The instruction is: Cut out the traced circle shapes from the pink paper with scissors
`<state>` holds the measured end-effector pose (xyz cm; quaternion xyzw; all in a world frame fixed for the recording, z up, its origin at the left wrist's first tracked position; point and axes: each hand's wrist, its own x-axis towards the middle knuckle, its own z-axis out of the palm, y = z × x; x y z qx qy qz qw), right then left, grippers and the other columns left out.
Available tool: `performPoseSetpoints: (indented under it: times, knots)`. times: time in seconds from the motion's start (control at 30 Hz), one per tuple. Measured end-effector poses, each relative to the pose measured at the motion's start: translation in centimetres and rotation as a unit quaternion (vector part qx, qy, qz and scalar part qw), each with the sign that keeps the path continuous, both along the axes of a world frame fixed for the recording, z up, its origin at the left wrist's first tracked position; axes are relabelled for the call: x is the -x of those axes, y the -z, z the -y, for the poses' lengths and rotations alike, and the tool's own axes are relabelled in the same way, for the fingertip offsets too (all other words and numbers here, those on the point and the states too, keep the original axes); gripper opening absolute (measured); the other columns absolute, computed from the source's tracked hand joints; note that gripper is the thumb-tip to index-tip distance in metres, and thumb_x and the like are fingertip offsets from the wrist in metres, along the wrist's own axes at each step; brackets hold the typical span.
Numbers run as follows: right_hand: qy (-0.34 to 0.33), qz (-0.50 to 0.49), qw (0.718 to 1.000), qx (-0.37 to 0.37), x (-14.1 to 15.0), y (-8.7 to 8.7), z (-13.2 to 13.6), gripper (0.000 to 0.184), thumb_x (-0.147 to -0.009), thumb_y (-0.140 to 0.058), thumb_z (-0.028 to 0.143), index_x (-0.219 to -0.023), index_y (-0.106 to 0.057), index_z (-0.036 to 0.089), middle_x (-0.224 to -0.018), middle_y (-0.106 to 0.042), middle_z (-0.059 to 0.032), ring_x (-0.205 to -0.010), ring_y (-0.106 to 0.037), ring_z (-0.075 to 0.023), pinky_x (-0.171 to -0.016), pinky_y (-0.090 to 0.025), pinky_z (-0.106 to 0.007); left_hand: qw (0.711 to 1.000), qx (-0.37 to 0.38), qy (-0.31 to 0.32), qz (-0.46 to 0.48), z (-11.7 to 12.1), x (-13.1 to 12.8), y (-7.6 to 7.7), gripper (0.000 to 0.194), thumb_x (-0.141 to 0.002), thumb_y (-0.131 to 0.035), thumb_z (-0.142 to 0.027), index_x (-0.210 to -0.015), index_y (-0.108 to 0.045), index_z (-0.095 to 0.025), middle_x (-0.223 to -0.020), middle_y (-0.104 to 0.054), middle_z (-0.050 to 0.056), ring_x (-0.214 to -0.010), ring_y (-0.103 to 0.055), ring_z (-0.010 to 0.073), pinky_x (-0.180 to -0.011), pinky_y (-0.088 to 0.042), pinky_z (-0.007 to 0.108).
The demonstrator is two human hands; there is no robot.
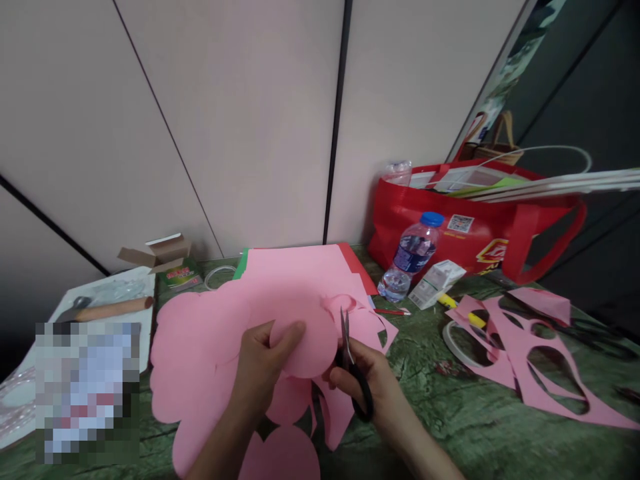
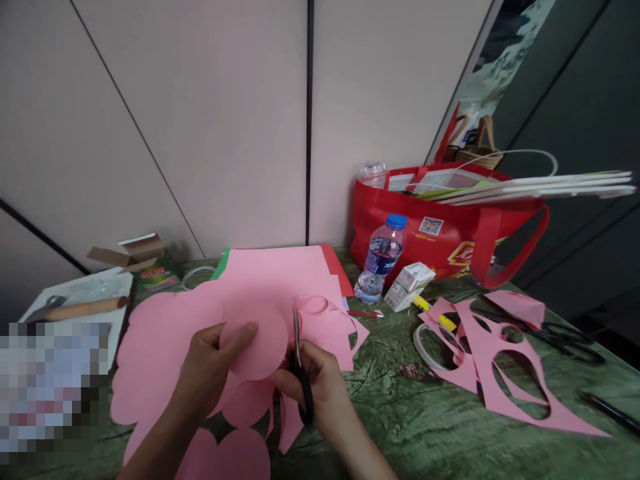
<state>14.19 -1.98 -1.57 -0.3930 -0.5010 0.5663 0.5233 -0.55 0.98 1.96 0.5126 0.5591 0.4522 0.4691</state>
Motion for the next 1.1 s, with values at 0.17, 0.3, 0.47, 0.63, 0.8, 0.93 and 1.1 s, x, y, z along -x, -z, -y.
performPoseSetpoints:
  times: [0.17,0.3,0.47,0.63,0.8,0.93,1.1]
  knots:
    - [-0.045,-0.016,0.999,0.015,-0.2,-0.5,0.0,0.036,-0.064,-0.07,0.047,-0.065,-0.054,0.015,-0.057,-0.047,0.0031,-0.051,-0.038,-0.0097,-0.048,-0.032,-0.021,0.999,-0.02,-0.017,-0.041,0.0,0.4,-0.5,0.039,-0.068,-0.06,-0.039,-0.048,-0.035,-0.018,-0.051,-0.03,-0.004,-0.05,-0.026,0.0084,-0.041,-0.022,0.021]
    - [-0.07,-0.027,0.997,0.024,-0.2,-0.4,0.1,0.036,-0.064,-0.071,0.045,-0.066,-0.054,0.014,-0.057,-0.046,0.0034,-0.051,-0.036,-0.0088,-0.047,-0.031,-0.02,0.997,-0.041,-0.011,-0.062,0.0,0.5,-0.6,0.04,-0.069,-0.06,-0.037,-0.048,-0.031,-0.019,-0.051,-0.026,-0.005,-0.05,-0.024,0.0083,-0.041,-0.02,0.022]
    - [-0.085,-0.032,0.996,0.023,-0.2,-0.1,0.0,0.034,-0.066,-0.071,0.043,-0.066,-0.053,0.015,-0.058,-0.041,0.0047,-0.051,-0.033,-0.0085,-0.047,-0.03,-0.02,0.991,-0.081,0.015,-0.104,-0.1,0.7,-0.6,0.042,-0.07,-0.058,-0.032,-0.048,-0.025,-0.02,-0.052,-0.021,-0.005,-0.05,-0.02,0.0079,-0.042,-0.016,0.023]
    - [-0.09,-0.019,0.995,0.031,-0.2,0.1,0.1,0.032,-0.067,-0.07,0.043,-0.068,-0.052,0.016,-0.059,-0.041,0.0043,-0.053,-0.034,-0.0096,-0.048,-0.031,-0.021,0.988,-0.073,0.038,-0.132,-0.1,0.9,-0.6,0.038,-0.069,-0.058,-0.033,-0.047,-0.03,-0.019,-0.053,-0.023,-0.004,-0.05,-0.023,0.0086,-0.042,-0.018,0.022]
    - [-0.093,-0.016,0.995,0.03,-0.3,0.4,0.1,0.033,-0.065,-0.071,0.043,-0.069,-0.054,0.015,-0.058,-0.043,0.004,-0.052,-0.035,-0.0098,-0.047,-0.032,-0.021,0.989,-0.065,0.039,-0.128,-0.1,1.0,-0.7,0.041,-0.068,-0.058,-0.034,-0.045,-0.027,-0.02,-0.051,-0.021,-0.004,-0.048,-0.019,0.0079,-0.04,-0.014,0.023]
    - [-0.096,-0.019,0.995,0.032,-0.3,0.3,0.1,0.032,-0.065,-0.071,0.042,-0.07,-0.055,0.015,-0.059,-0.044,0.004,-0.052,-0.035,-0.0096,-0.047,-0.032,-0.021,0.987,-0.061,0.044,-0.139,-0.3,1.1,-0.7,0.042,-0.068,-0.058,-0.034,-0.046,-0.025,-0.02,-0.051,-0.02,-0.005,-0.048,-0.018,0.0075,-0.04,-0.013,0.023]
    - [-0.097,-0.015,0.995,0.028,-0.3,0.1,0.1,0.032,-0.064,-0.072,0.042,-0.067,-0.054,0.015,-0.058,-0.043,0.0043,-0.052,-0.033,-0.0092,-0.047,-0.029,-0.021,0.986,-0.062,0.048,-0.144,-0.3,1.2,-0.8,0.043,-0.069,-0.057,-0.033,-0.046,-0.024,-0.02,-0.05,-0.02,-0.005,-0.047,-0.018,0.0071,-0.039,-0.012,0.023]
